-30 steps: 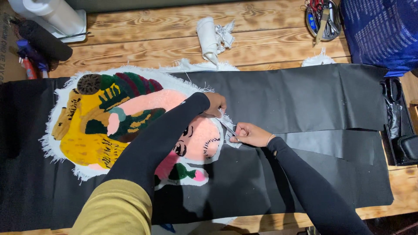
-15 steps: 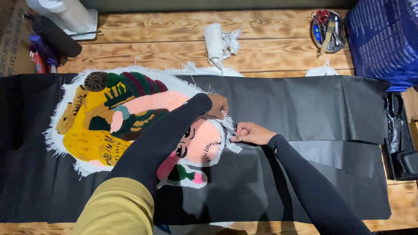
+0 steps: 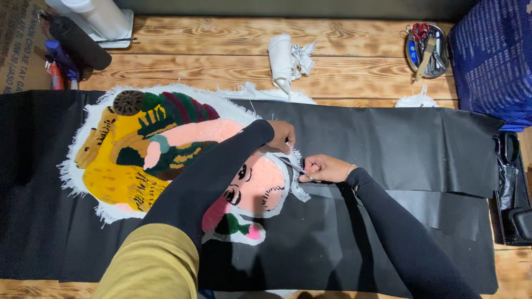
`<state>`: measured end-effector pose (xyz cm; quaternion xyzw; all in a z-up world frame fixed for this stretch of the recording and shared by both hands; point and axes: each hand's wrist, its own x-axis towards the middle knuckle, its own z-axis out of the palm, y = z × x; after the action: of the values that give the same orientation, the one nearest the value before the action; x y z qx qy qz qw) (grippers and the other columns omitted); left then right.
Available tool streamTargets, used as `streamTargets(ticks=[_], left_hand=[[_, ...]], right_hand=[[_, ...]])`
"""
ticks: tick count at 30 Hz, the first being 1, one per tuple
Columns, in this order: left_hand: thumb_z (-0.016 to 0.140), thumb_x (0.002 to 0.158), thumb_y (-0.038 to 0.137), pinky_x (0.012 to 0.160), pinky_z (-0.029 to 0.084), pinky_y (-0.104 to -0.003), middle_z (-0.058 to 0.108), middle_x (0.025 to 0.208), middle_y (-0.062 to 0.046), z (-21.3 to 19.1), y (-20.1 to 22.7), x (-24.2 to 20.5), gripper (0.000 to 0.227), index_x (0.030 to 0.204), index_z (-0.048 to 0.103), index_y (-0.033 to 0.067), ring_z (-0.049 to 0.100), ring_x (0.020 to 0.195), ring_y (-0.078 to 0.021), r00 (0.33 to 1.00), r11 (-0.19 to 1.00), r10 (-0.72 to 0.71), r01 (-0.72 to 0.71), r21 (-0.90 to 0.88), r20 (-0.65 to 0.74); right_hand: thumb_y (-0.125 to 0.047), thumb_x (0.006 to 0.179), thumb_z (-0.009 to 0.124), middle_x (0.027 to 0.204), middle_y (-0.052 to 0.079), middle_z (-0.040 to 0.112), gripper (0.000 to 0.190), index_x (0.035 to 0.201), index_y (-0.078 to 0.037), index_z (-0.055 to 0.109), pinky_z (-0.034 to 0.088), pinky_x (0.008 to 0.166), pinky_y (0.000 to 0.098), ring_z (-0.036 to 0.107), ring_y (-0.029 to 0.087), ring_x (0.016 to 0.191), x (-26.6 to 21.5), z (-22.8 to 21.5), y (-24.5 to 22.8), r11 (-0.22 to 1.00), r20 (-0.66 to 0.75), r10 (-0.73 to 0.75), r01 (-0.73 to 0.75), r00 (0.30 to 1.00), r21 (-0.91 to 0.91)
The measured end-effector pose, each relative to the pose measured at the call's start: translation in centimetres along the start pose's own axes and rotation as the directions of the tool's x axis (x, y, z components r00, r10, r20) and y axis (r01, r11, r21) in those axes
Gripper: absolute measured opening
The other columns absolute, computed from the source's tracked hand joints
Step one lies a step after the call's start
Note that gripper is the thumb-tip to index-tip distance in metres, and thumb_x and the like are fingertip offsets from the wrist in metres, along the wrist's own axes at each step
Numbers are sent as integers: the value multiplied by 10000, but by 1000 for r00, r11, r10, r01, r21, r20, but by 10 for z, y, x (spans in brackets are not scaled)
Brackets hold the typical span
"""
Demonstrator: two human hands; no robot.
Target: The person uses scissors to trim excess white backing fabric from around the edge of a tufted rug depicting a cartoon figure, working around the outline section by section while holding the rug steady on the workbench. They reposition the rug and cut away loose trimmings as they go.
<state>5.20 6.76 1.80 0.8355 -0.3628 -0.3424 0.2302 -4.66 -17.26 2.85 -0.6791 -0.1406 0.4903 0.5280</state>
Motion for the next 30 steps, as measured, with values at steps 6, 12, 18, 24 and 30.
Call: streamTargets(ticks=[6, 12, 18, 24, 30], left_hand=[[850, 762, 324, 867, 553, -331, 772, 1091, -78, -6, 4, -3, 343, 1031, 802, 116, 736, 986, -236, 999, 1000, -11, 12, -27, 33], [849, 766, 328, 849, 557, -338, 781, 1044, -84, -5, -2, -4, 358, 1028, 799, 91, 741, 957, -239, 999, 999, 40, -39, -30, 27], [844, 760, 330, 826, 562, -337, 786, 1002, -97, -5, -4, -6, 343, 992, 807, 80, 745, 923, -240, 999, 996, 49, -49, -78, -13], [853, 738, 331, 807, 559, -332, 782, 981, -101, -4, -9, -6, 345, 978, 814, 87, 744, 900, -238, 996, 991, 62, -69, -118, -60], [856, 745, 329, 803, 561, -329, 783, 979, -98, -2, -14, -4, 344, 965, 808, 69, 746, 889, -231, 991, 985, 100, -110, -130, -86]], right_hand=[[-267, 883, 814, 582, -62, 549, 343, 781, -93, 537, 359, 488, 234, 452, 46, 533, 11, 0, -12, 996, -24, 21, -23, 999, -85], [-285, 894, 801, 576, -74, 507, 349, 770, -80, 546, 344, 489, 245, 441, 49, 529, 9, 0, -26, 991, -18, 57, -58, 998, -122], [-304, 890, 794, 548, -37, 480, 336, 775, -108, 547, 326, 489, 243, 411, 63, 512, 10, -8, -32, 985, 63, 75, -64, 995, -160], [-308, 865, 814, 596, -46, 529, 370, 740, -87, 545, 354, 490, 253, 457, 63, 529, 16, -6, -44, 972, 5, 123, -119, 992, -204], [-315, 881, 809, 598, -50, 513, 377, 743, -90, 540, 351, 504, 245, 453, 55, 543, 24, -8, -43, 971, 25, 130, -122, 991, -205]])
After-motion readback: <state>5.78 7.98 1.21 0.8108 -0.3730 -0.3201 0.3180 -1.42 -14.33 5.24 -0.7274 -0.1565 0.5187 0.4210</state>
